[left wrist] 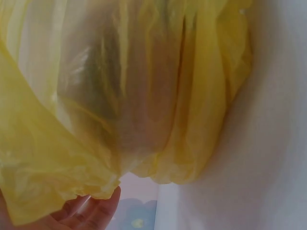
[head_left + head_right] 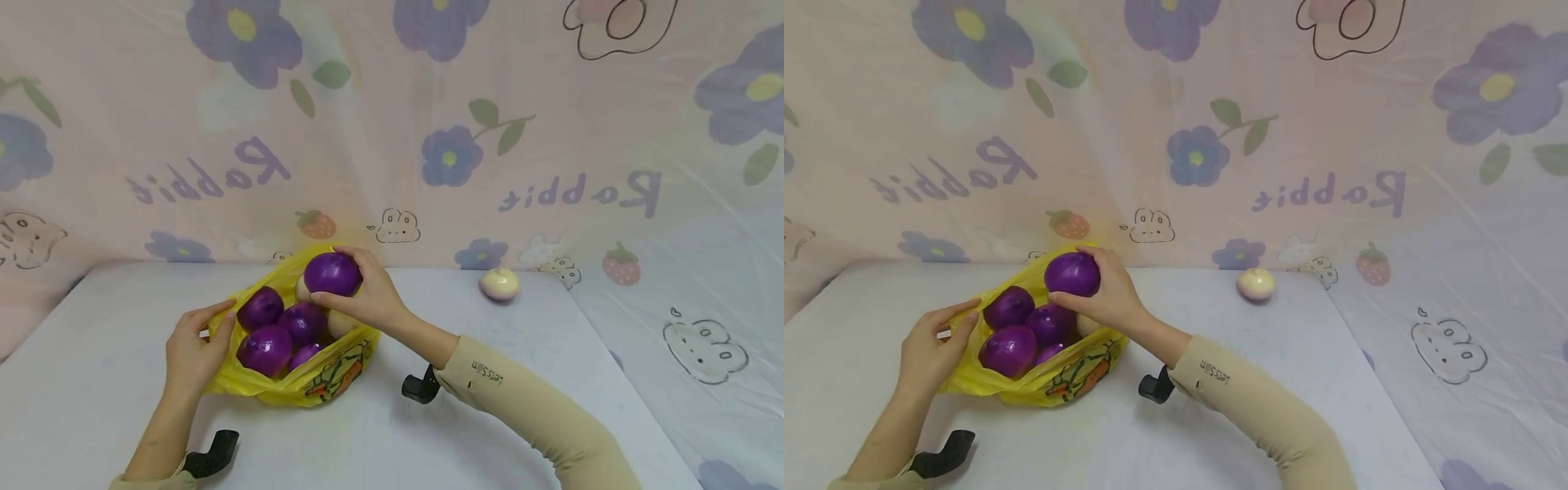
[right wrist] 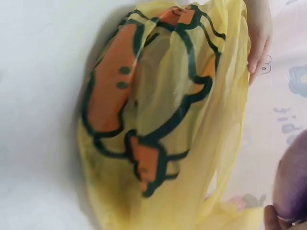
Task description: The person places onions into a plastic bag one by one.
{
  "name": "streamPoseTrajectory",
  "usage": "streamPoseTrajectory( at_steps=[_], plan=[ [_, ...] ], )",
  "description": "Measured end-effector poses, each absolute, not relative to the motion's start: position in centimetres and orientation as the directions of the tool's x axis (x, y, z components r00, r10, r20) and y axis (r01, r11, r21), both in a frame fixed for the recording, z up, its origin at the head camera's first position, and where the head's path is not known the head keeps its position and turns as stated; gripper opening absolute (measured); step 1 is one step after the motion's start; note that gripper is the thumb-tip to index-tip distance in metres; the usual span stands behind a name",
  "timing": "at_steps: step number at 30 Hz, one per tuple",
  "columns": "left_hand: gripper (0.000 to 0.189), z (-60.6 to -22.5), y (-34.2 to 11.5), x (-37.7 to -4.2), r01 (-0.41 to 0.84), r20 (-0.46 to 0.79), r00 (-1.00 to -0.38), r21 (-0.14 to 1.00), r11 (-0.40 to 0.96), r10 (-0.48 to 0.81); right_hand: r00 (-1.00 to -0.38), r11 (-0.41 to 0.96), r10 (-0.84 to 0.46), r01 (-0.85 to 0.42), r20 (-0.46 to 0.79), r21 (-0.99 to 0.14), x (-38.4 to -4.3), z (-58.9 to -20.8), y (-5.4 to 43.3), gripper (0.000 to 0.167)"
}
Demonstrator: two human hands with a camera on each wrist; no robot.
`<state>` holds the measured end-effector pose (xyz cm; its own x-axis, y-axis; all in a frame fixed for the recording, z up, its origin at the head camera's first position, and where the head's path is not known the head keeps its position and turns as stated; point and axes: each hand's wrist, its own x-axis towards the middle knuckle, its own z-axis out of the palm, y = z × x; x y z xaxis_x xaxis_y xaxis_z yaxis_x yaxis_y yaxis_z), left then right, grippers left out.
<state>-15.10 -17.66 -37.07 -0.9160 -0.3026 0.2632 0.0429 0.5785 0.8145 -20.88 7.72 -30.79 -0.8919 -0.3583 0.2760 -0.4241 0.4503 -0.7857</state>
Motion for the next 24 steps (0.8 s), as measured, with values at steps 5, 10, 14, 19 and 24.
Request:
streamPoseTrajectory(
  at_steps=[5, 10, 14, 19, 24],
  plan=[
    [0.033, -37.0, -17.5, -15.0, 0.043, 0.262, -0.919, 0.809, 0.586, -0.296, -0.882, 0.497, -0.43, -0.41, 0.194, -0.765, -21.7, -31.0, 6.3, 0.079],
    [0.033, -37.1, -17.5, -15.1, 0.059, 0.283, -0.912, 0.807, 0.588, -0.297, -0.857, 0.541, -0.493, -0.437, 0.15, -0.718, -23.1, -31.4, 4.8, 0.079],
    [0.033, -37.2, -17.4, -15.2, 0.064, 0.287, -0.911, 0.809, 0.585, -0.297, -0.837, 0.592, -0.538, -0.461, 0.102, -0.661, -24.1, -31.6, 3.7, 0.08],
    [0.032, -37.1, -17.3, -15.3, 0.061, 0.288, -0.909, 0.808, 0.586, -0.302, -0.834, 0.664, -0.55, -0.477, 0.056, -0.576, -25.4, -31.9, 2.4, 0.082],
    [0.032, -36.8, -17.3, -15.4, 0.057, 0.284, -0.909, 0.808, 0.586, -0.304, -0.821, 0.699, -0.571, -0.5, 0.023, -0.511, -26.5, -32.1, 1.6, 0.083]
  ],
)
